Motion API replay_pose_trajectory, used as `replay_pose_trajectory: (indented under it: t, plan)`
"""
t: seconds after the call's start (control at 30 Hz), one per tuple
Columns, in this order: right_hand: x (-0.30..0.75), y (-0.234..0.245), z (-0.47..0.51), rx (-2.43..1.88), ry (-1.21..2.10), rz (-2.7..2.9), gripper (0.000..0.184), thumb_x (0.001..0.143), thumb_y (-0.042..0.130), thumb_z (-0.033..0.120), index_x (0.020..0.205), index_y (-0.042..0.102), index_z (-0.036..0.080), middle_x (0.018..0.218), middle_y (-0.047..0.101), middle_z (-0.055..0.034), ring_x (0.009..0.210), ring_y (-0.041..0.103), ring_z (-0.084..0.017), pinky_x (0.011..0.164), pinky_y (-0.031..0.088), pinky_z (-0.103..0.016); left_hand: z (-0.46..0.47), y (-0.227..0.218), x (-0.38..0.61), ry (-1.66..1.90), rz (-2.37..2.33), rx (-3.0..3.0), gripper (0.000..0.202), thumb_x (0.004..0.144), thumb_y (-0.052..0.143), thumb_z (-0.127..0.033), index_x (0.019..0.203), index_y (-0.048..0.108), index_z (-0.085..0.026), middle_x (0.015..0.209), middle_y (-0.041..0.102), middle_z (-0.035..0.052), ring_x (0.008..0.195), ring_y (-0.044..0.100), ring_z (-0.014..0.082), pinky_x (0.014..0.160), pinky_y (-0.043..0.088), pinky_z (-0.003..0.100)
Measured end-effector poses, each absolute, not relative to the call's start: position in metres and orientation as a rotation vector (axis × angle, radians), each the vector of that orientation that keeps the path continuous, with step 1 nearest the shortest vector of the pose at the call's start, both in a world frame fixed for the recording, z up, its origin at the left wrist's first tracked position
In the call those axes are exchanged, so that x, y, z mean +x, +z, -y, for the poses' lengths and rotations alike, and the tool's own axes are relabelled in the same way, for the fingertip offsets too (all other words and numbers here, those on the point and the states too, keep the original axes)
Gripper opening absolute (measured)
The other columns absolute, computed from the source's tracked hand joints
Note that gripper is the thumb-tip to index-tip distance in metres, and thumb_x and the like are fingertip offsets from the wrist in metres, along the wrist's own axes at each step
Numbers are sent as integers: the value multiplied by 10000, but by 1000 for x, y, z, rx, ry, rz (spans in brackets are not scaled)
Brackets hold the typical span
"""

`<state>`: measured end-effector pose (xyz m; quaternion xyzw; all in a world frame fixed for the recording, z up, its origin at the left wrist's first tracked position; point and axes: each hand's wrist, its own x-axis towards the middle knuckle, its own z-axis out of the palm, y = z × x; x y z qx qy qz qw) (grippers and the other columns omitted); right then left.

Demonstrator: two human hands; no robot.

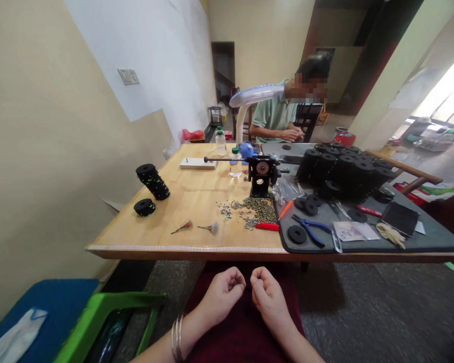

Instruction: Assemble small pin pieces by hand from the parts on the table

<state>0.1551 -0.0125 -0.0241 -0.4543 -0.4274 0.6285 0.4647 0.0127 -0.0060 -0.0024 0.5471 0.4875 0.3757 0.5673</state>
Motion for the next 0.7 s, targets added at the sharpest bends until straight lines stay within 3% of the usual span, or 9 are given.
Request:
replay_pose_trajectory:
  t: [0.3, 0.4, 0.53, 0.7]
  plan:
    - [157, -18, 12, -1135, 1533, 1128, 345, 810, 570, 522, 748, 452, 204, 458, 390, 109, 403, 299, -64, 419, 212, -190, 5, 6, 13, 892, -1264, 1382, 133, 749, 611, -253, 705, 670, -142, 600, 605, 5, 564, 475, 136, 565, 370, 246]
    - [158, -17, 11, -1147, 1592, 1116, 335, 792, 593, 514, 786, 477, 200, 463, 360, 118, 407, 271, -65, 419, 188, -195, 4, 8, 11, 933, -1290, 1370, 135, 760, 620, -262, 722, 683, -148, 629, 626, 13, 592, 501, 147, 587, 383, 248]
    - [159, -15, 10, -1194, 1592, 1240, 236, 766, 622, 391, 717, 506, 192, 468, 299, 119, 439, 208, -67, 441, 157, -216, 5, 10, 9, 1006, -1219, 1289, 110, 768, 628, -264, 777, 665, -160, 736, 647, 28, 708, 557, 173, 666, 425, 255]
    - [158, -15, 12, -1255, 1480, 1316, 154, 700, 578, 248, 617, 455, 206, 469, 310, 108, 459, 219, -73, 458, 190, -221, 4, 6, 10, 1026, -1209, 1221, 127, 764, 651, -297, 762, 639, -170, 693, 596, -2, 639, 513, 146, 603, 402, 235]
